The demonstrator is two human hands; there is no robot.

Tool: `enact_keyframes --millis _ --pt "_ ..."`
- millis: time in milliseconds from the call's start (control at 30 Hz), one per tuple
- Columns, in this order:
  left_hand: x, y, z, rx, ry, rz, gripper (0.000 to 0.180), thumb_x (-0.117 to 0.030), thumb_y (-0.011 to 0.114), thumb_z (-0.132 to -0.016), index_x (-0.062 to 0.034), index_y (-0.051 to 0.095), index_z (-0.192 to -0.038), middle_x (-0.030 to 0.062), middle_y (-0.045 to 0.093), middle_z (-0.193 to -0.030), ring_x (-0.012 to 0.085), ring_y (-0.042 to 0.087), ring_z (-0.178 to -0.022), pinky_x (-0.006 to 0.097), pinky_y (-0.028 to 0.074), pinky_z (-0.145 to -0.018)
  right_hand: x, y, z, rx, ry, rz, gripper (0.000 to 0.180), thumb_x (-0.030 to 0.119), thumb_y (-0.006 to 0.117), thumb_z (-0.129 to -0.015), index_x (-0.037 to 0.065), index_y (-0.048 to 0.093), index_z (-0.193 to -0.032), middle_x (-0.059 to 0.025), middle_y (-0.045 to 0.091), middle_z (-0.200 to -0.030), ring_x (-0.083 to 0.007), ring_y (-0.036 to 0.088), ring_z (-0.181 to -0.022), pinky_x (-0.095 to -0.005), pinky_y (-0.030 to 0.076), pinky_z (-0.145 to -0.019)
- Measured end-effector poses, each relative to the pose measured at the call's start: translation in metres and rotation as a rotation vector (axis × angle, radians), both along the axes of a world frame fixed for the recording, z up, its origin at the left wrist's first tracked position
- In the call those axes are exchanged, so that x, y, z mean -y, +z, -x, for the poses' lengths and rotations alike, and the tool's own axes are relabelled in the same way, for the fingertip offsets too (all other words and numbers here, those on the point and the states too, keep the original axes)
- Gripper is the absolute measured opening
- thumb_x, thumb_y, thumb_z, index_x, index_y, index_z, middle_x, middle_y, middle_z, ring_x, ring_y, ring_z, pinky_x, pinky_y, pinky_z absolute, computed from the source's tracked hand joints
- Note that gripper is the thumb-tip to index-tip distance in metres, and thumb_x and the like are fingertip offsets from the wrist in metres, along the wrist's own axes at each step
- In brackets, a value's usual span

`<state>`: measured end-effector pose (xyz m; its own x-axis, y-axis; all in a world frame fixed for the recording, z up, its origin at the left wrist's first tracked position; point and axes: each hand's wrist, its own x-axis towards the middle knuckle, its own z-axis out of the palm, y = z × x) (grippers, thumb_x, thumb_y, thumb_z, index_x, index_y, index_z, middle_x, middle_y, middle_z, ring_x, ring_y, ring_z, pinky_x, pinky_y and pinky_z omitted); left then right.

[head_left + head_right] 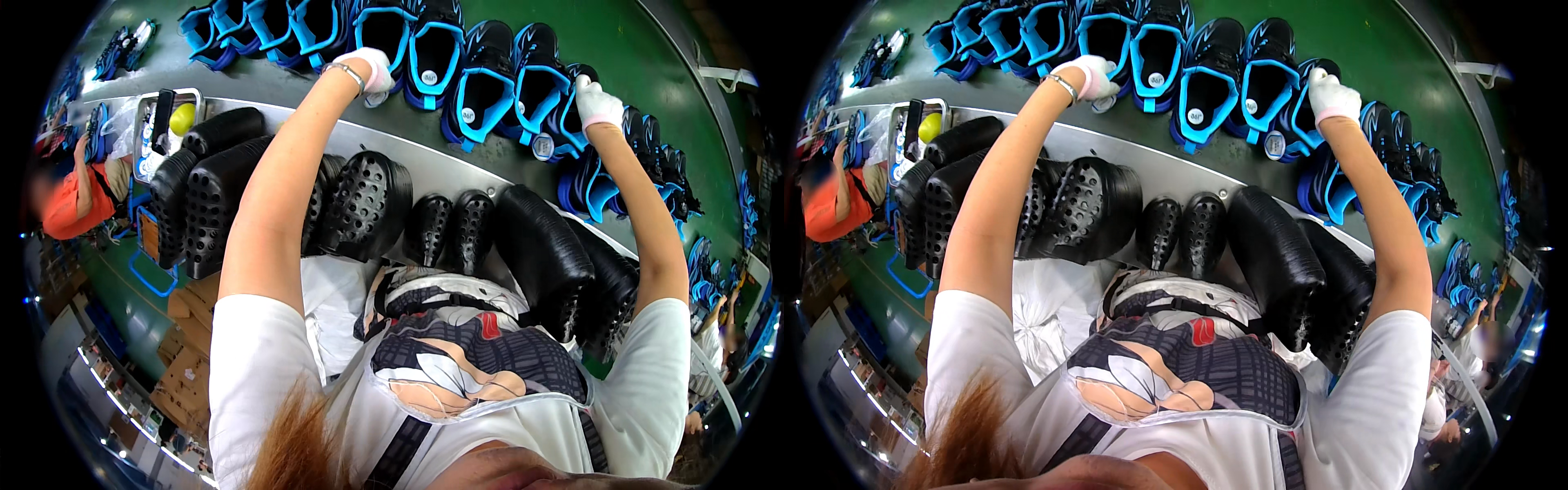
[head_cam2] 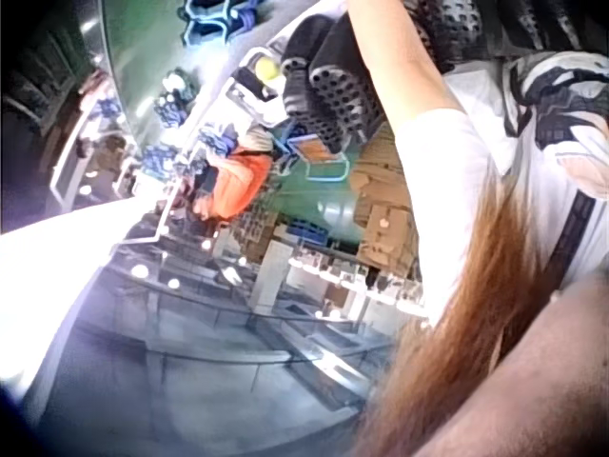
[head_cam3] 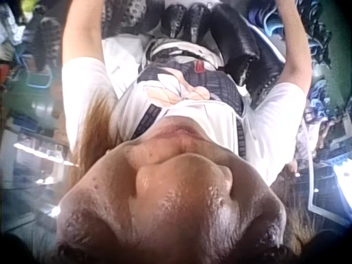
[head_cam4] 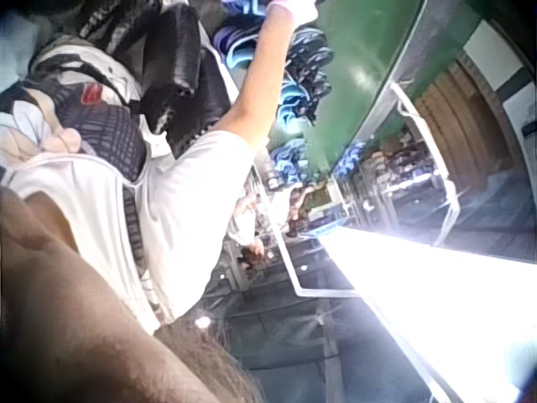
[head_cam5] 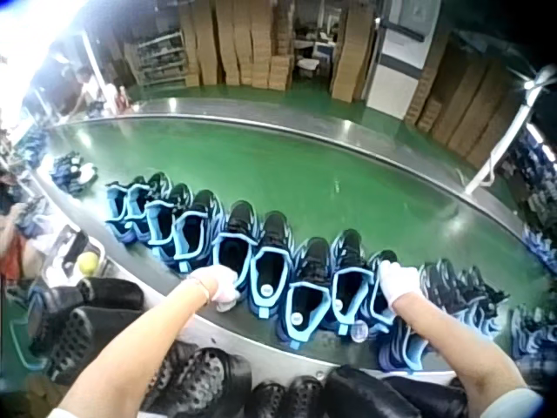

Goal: The person takes shoe components out of a white bag, places them on a metal workbench, and matches them with blue and black shoe bodies already on the bench.

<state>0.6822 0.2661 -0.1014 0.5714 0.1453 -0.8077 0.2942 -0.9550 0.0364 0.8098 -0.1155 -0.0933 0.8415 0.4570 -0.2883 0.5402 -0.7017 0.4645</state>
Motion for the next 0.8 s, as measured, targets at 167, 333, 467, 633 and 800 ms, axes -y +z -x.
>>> enact_keyframes --millis 167,333,467,633,800 --pt "-0.011 0.008 0.002 0.058 -0.126 0.012 0.065 -0.045 0.056 -0.089 -0.0098 0.046 -0.142 0.0204 0.059 -0.129 0.0357 0.058 -0.116 0.039 0.047 -0.099 -0.001 0.014 0.015 -0.088 -0.031 -0.002 0.040 0.017 0.052 -0.091 0.006 0.044 -0.129 -0.0180 0.067 -0.109 -0.0334 0.068 -0.099 -0.0420 0.055 -0.081" --pt "-0.009 0.021 0.009 0.106 -0.043 -0.025 0.067 -0.046 0.056 -0.089 -0.0131 0.043 -0.145 0.0177 0.058 -0.132 0.0343 0.057 -0.118 0.037 0.046 -0.100 0.015 0.072 0.035 -0.288 -0.124 -0.178 0.056 0.037 0.060 -0.087 0.012 0.046 -0.135 -0.0152 0.059 -0.123 -0.0346 0.059 -0.112 -0.0430 0.049 -0.094" --pt "-0.006 0.020 0.016 0.094 -0.092 -0.080 0.051 -0.045 0.054 -0.088 -0.0107 0.062 -0.124 0.0166 0.064 -0.121 0.0335 0.063 -0.107 0.039 0.050 -0.093 0.037 0.116 0.048 -0.334 -0.133 -0.275 0.042 0.034 0.056 -0.090 0.010 0.057 -0.124 -0.0156 0.061 -0.117 -0.0349 0.059 -0.108 -0.0422 0.048 -0.092" --pt "0.011 0.058 0.023 0.659 0.038 -0.063 0.041 -0.040 0.049 -0.091 -0.0054 0.069 -0.092 0.0208 0.067 -0.098 0.0385 0.064 -0.094 0.045 0.051 -0.085 0.097 0.144 0.081 -0.394 -0.162 -0.366 0.036 0.032 0.057 -0.088 0.011 0.059 -0.119 -0.0152 0.062 -0.110 -0.0355 0.061 -0.103 -0.0440 0.048 -0.086" --pt "-0.056 0.074 0.009 0.621 0.245 -0.308 0.046 -0.041 0.060 -0.084 -0.0010 0.071 -0.102 0.0247 0.067 -0.108 0.0378 0.064 -0.104 0.042 0.051 -0.092 0.137 0.174 0.125 -0.351 -0.294 -0.404 0.032 0.024 0.059 -0.089 0.010 0.059 -0.118 -0.0133 0.064 -0.106 -0.0319 0.064 -0.090 -0.0399 0.049 -0.080"
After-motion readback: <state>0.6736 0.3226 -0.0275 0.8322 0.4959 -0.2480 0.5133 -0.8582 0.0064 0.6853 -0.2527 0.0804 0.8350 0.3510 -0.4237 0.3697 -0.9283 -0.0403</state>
